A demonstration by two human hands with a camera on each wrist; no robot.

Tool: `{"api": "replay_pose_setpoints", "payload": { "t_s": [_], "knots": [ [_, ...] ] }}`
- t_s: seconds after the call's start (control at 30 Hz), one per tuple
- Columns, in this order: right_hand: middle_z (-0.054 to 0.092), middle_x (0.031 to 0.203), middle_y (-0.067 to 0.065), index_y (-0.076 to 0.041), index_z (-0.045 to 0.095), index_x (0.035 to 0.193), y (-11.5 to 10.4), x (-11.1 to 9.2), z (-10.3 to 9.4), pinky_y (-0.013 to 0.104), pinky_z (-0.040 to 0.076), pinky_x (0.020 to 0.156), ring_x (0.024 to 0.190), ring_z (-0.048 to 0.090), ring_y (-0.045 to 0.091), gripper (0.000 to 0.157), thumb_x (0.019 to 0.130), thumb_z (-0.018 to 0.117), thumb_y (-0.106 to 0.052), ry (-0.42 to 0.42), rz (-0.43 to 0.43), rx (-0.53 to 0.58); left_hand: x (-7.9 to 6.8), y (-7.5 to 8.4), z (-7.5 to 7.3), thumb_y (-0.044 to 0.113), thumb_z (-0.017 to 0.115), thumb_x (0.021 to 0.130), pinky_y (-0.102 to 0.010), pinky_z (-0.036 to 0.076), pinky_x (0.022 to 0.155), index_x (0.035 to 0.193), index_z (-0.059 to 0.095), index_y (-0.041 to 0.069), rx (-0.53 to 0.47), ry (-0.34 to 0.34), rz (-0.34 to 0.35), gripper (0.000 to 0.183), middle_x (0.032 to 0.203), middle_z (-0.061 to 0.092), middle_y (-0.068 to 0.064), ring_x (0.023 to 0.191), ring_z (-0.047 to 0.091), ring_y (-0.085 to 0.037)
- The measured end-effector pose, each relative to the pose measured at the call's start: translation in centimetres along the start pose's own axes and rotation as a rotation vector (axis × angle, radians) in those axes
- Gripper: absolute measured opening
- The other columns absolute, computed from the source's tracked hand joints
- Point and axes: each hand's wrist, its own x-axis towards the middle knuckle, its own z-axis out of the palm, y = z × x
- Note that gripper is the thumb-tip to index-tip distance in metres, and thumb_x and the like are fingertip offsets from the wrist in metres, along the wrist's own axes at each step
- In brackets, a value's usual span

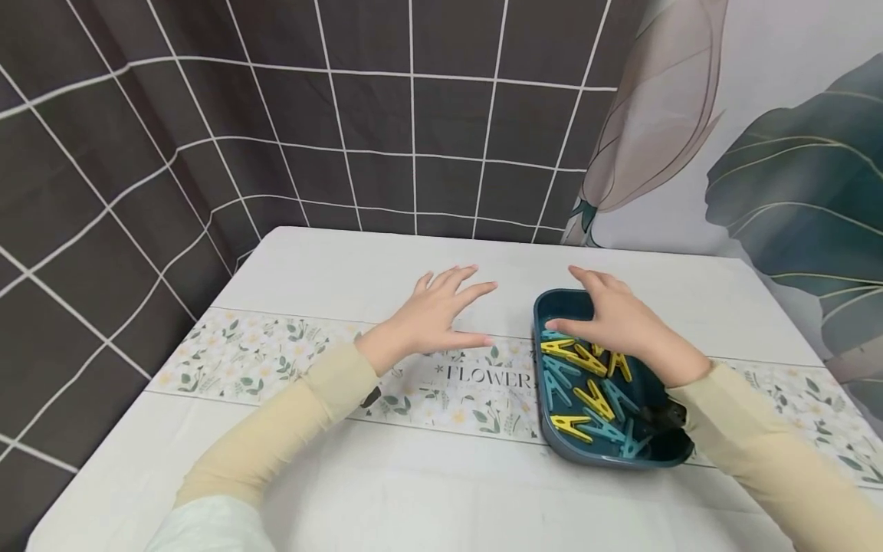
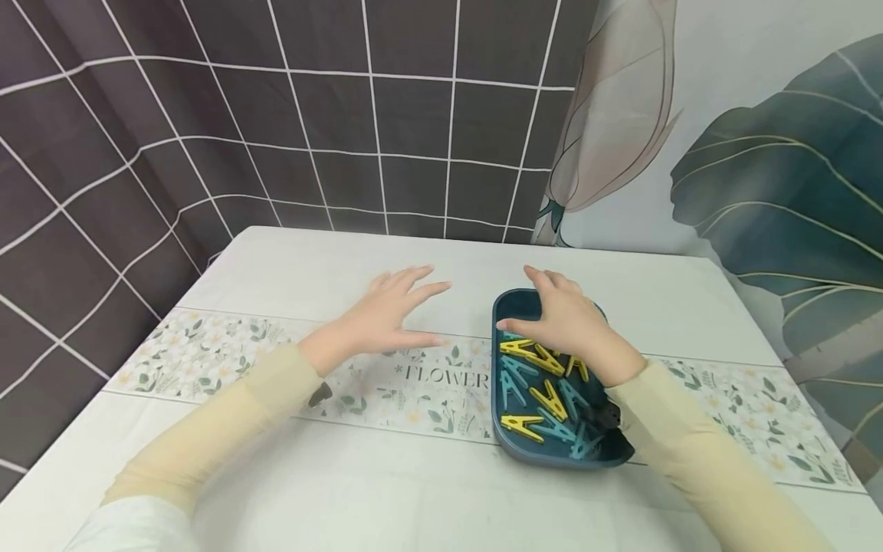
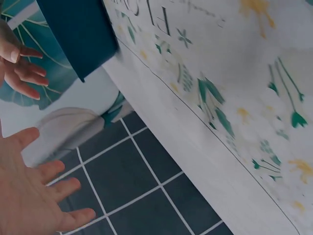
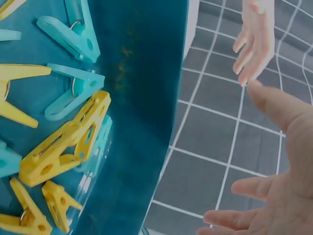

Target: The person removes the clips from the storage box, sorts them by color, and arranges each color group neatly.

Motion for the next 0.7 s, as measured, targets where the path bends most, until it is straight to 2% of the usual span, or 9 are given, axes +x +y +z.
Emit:
{"api": "replay_pose_setpoints", "payload": {
  "t_s": [0.27, 0.4, 0.53, 0.7],
  "knots": [
    [0.023, 0.145, 0.038, 0.007, 0.016, 0.148, 1.7, -1.3, -1.1, 0.069, 0.031, 0.099, 0.129, 0.03, 0.055, 0.097, 0.086, 0.062, -0.053, 0.013, 0.059, 0.084, 0.8, 1.3, -0.3, 0.055, 0.06, 0.087, -0.055, 0.007, 0.117, 0.143, 0.041, 0.023, -0.015, 0.038, 0.106, 0.067, 0.151, 0.034, -0.005, 0.141, 0.029, -0.019],
    [0.028, 0.143, 0.038, 0.012, 0.017, 0.146, 2.7, -2.2, -1.3, 0.067, 0.034, 0.098, 0.126, 0.033, 0.055, 0.091, 0.091, 0.057, -0.05, 0.031, 0.098, 0.115, 1.1, 1.9, -0.3, 0.051, 0.061, 0.088, -0.053, 0.012, 0.117, 0.14, 0.045, 0.02, -0.025, 0.062, 0.161, 0.062, 0.146, 0.04, -0.005, 0.137, 0.034, -0.018],
    [0.036, 0.138, 0.039, 0.015, 0.027, 0.141, 3.9, -3.3, -1.3, 0.065, 0.039, 0.094, 0.121, 0.039, 0.055, 0.079, 0.095, 0.053, -0.044, 0.08, 0.12, 0.134, 1.2, 2.4, -0.3, 0.045, 0.063, 0.088, -0.047, 0.022, 0.115, 0.137, 0.049, 0.018, -0.041, 0.087, 0.216, 0.057, 0.138, 0.048, -0.004, 0.13, 0.042, -0.019],
    [0.043, 0.132, 0.038, 0.014, 0.038, 0.136, 5.4, -4.7, -1.0, 0.064, 0.045, 0.086, 0.114, 0.046, 0.052, 0.067, 0.096, 0.052, -0.039, 0.144, 0.143, 0.152, 1.5, 3.2, -0.2, 0.04, 0.061, 0.091, -0.039, 0.03, 0.112, 0.136, 0.051, 0.018, -0.061, 0.064, 0.285, 0.052, 0.131, 0.052, -0.003, 0.124, 0.047, -0.018]
  ]
}}
